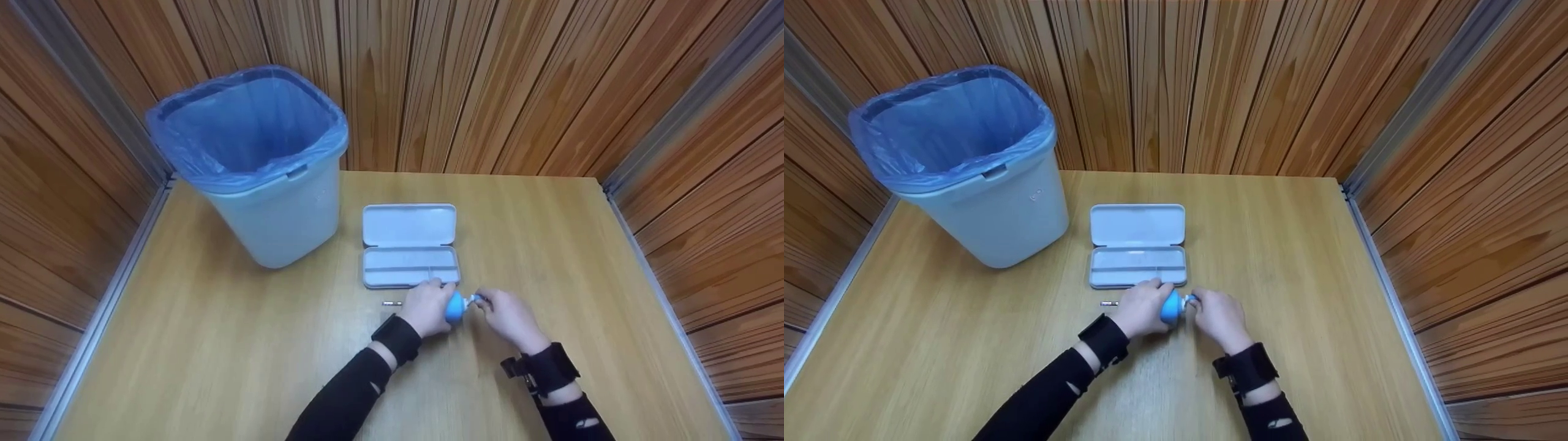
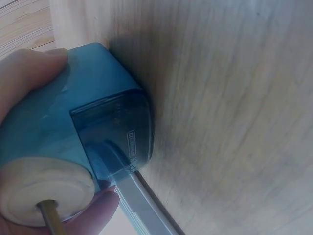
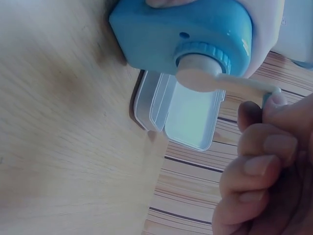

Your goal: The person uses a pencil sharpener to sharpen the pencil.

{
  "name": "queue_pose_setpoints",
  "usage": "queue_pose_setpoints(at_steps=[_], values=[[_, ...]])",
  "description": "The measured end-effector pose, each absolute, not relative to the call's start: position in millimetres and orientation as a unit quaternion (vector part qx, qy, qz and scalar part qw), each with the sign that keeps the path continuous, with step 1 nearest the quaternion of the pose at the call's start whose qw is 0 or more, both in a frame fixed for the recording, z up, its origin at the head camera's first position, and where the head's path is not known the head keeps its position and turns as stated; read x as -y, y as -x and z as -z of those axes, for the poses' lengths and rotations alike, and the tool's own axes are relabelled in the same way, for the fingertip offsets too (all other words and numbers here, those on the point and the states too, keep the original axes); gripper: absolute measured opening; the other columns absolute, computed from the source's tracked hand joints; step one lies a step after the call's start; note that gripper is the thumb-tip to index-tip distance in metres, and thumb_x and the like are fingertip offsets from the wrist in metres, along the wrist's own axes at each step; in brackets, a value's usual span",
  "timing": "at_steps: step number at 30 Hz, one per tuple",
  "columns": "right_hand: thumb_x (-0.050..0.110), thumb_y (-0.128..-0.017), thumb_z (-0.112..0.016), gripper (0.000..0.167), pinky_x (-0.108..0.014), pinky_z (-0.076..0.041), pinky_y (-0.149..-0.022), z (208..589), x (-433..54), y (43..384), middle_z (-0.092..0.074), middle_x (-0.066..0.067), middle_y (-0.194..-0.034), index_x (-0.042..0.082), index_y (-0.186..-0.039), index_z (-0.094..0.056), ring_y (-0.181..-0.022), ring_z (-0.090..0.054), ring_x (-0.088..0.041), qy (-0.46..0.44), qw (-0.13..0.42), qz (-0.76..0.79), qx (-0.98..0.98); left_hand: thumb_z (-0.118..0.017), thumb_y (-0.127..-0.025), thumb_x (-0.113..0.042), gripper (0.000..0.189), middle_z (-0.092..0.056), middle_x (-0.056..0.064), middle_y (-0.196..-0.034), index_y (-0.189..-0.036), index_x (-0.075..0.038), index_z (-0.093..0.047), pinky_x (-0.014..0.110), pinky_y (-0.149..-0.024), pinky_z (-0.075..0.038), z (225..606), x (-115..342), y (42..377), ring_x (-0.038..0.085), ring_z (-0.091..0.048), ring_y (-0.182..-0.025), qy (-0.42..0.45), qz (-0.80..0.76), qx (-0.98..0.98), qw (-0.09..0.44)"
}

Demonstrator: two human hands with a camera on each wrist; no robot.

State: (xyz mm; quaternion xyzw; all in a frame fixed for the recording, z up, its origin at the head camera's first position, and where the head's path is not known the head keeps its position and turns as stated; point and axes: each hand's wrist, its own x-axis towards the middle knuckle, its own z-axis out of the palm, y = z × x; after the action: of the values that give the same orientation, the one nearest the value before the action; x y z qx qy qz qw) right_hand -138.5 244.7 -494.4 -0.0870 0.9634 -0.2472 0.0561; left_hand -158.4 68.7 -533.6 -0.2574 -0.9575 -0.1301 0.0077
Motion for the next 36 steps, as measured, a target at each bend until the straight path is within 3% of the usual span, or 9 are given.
queue_pose_setpoints(at_steps=[11, 17, 20, 36], values=[[0.002, -0.093, -0.059, 0.01, -0.042, -0.055, -0.071, 496.8, -243.2, 153.5, -0.071, -0.016, -0.087, 0.002, -0.094, -0.068, -0.072, -0.062, -0.021, 0.087, 0.056, 0.252, -0.962, -0.089, -0.066, -0.04, 0.068, -0.068, 0.005, -0.105, -0.123, -0.015, -0.062, 0.032, -0.073, -0.055, 531.8, -68.5, 158.8, 0.021, -0.065, -0.089, 0.258, 0.129, 0.957, -0.003], [0.003, -0.094, -0.058, 0.009, -0.037, -0.05, -0.065, 501.8, -242.3, 162.7, -0.065, -0.01, -0.077, 0.002, -0.088, -0.065, -0.068, -0.056, -0.02, 0.093, 0.045, 0.244, -0.964, -0.089, -0.065, -0.039, 0.067, -0.067, 0.005, -0.103, -0.121, -0.015, -0.062, 0.032, -0.072, -0.055, 532.7, -67.8, 159.0, 0.021, -0.065, -0.088, 0.263, 0.129, 0.956, -0.004], [0.005, -0.096, -0.057, 0.011, -0.036, -0.046, -0.063, 504.4, -242.0, 168.2, -0.061, -0.009, -0.075, 0.003, -0.087, -0.063, -0.067, -0.052, -0.02, 0.086, 0.053, 0.238, -0.966, -0.089, -0.066, -0.038, 0.065, -0.067, 0.004, -0.103, -0.121, -0.015, -0.062, 0.032, -0.072, -0.055, 533.9, -68.2, 160.0, 0.021, -0.065, -0.089, 0.262, 0.13, 0.956, -0.004], [0.005, -0.096, -0.054, 0.011, -0.04, -0.05, -0.07, 529.4, -237.4, 185.5, -0.065, -0.011, -0.083, 0.003, -0.094, -0.065, -0.074, -0.057, -0.022, 0.05, 0.12, 0.229, -0.965, -0.088, -0.067, -0.037, 0.065, -0.067, 0.005, -0.103, -0.123, -0.015, -0.062, 0.032, -0.072, -0.054, 531.7, -66.8, 159.4, 0.021, -0.064, -0.088, 0.258, 0.139, 0.956, -0.006]])
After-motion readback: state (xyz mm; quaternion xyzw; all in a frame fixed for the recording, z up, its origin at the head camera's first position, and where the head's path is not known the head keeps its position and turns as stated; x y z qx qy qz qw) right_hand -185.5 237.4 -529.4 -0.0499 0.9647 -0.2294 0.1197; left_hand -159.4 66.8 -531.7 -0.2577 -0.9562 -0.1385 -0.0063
